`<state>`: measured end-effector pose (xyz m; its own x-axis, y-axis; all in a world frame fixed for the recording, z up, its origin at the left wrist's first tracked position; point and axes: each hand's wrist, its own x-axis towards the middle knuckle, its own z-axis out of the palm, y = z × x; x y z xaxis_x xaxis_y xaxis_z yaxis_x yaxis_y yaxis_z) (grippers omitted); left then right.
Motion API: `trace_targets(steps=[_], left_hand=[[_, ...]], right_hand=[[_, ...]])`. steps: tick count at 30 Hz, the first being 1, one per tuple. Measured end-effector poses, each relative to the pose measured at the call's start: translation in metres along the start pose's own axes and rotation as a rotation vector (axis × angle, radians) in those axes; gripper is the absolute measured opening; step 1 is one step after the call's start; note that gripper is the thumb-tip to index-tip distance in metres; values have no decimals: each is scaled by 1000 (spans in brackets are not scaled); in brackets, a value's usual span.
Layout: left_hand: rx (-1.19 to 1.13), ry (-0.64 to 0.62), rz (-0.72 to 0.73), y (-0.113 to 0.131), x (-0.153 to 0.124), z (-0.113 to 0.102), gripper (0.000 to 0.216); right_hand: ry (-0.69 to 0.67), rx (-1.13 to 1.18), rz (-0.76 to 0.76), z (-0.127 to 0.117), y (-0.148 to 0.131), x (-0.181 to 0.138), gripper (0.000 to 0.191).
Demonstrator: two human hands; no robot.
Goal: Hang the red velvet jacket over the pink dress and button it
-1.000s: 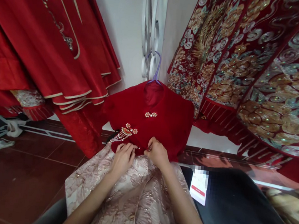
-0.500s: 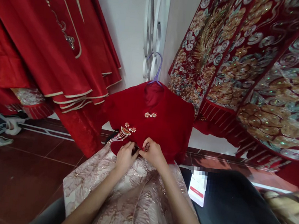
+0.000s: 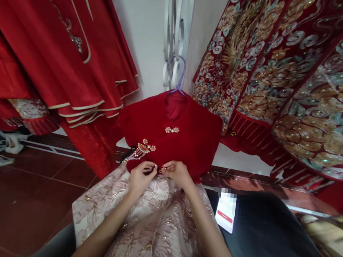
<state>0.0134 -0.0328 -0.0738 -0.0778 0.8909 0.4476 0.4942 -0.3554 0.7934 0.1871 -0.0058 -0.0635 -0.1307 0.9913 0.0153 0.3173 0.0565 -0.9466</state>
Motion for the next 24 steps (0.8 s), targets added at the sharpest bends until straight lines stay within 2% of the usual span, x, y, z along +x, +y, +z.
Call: trace_targets(steps=[5,10,15,24], left_hand=[[19,-44,-6,-1,4,3,8],[-206,-93,-92,-7,7,5,9],[-400,-113,-218,-13,9,7,16],[-424,-88,-240,-23,8,11,19]], right_hand=[[1,42,-67,4,-6,-1,18],[120,5,-111,14,-9,2,16],[134,-42,-134,17,-10,2,15],[170,-109,-210,20,-13,-1,10]])
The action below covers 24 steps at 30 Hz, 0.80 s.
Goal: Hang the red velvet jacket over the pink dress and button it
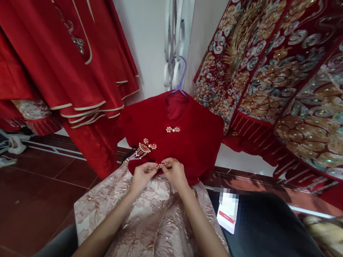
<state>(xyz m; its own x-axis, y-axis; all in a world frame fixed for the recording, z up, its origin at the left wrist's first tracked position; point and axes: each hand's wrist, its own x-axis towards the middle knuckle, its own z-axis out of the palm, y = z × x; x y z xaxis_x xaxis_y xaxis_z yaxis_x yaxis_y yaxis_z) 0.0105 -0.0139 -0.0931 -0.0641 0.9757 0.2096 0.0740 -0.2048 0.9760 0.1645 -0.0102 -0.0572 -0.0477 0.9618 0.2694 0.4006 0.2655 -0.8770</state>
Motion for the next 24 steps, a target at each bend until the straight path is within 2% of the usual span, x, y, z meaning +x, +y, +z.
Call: trace_targets(steps=[8,11,15,19,24], left_hand=[[158,-50,78,7,-4,-4,14],[232,30,179,9,-8,-2,15],[299,183,310,13,-13,-1,22],[400,99,349,17,-16,0,15],[488,28,352,14,-17,1,16]], right_hand=[[79,-61,-47,6,-2,-4,9],[33,-101,-23,-1,-9,-4,9],[6,-190,0,-21,-24,-7,18],[-33,-240,43,-27,-28,-10,16],[-91,-291,-7,-11,-9,-6,16]])
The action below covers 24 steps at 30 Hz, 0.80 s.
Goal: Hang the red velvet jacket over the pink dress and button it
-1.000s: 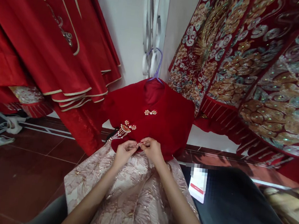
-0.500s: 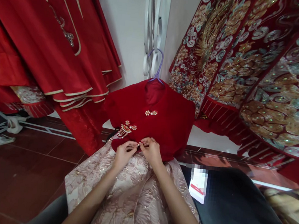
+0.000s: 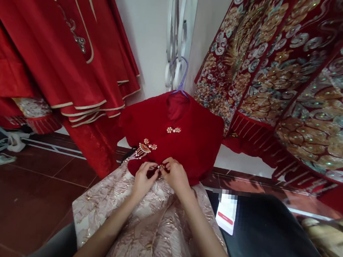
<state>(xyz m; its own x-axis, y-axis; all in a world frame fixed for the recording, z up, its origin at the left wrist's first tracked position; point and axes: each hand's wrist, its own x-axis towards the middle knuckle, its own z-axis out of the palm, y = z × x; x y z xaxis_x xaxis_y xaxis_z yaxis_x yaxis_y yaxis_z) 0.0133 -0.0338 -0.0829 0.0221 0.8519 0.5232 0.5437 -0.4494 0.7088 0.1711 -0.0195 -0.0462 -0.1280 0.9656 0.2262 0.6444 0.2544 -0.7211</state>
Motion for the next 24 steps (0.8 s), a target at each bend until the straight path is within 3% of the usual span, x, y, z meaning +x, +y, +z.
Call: trace_targets(steps=[4,13,15,20,24], left_hand=[[-49,8,-38,-5,0,2,12],[-285,90,-183,-6,-2,6,17],[-340,101,-174,-1,2,4,20],[-631,240,-268,7,34,-4,33],[-890,322,-407,14,59,-6,39]], right_hand=[[12,54,-17,8,6,3,11],[-42,153,49,1,-1,3,6],[-112,174,66,-10,-2,3,8],[-437,261,15,-50,3,-4,14],[-477,253,-16,-66,4,-8,16]])
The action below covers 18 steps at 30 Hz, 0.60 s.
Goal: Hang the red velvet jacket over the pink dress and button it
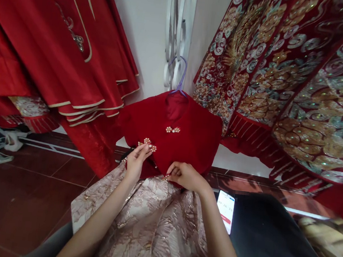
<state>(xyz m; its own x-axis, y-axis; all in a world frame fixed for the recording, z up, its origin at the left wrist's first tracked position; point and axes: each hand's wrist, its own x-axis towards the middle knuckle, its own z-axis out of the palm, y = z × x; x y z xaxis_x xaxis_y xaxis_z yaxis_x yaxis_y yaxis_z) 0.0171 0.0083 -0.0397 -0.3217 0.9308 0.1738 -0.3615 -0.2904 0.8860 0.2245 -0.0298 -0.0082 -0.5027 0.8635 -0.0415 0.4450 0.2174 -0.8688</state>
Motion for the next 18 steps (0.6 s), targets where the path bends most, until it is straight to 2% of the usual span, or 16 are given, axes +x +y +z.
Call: trace_targets(steps=[4,10,14,18], left_hand=[[-56,-38,-97,6,1,5,40],[43,-84,-76,9,5,3,34],[150,10,8,2,10,8,29],[204,151,53,-2,4,16,42]], right_hand=[[0,0,7,3,-2,1,16],[30,-20,7,9,-8,4,11],[38,-28,-2,12,-10,4,10],[48,-22,-2,10,-12,2,10]])
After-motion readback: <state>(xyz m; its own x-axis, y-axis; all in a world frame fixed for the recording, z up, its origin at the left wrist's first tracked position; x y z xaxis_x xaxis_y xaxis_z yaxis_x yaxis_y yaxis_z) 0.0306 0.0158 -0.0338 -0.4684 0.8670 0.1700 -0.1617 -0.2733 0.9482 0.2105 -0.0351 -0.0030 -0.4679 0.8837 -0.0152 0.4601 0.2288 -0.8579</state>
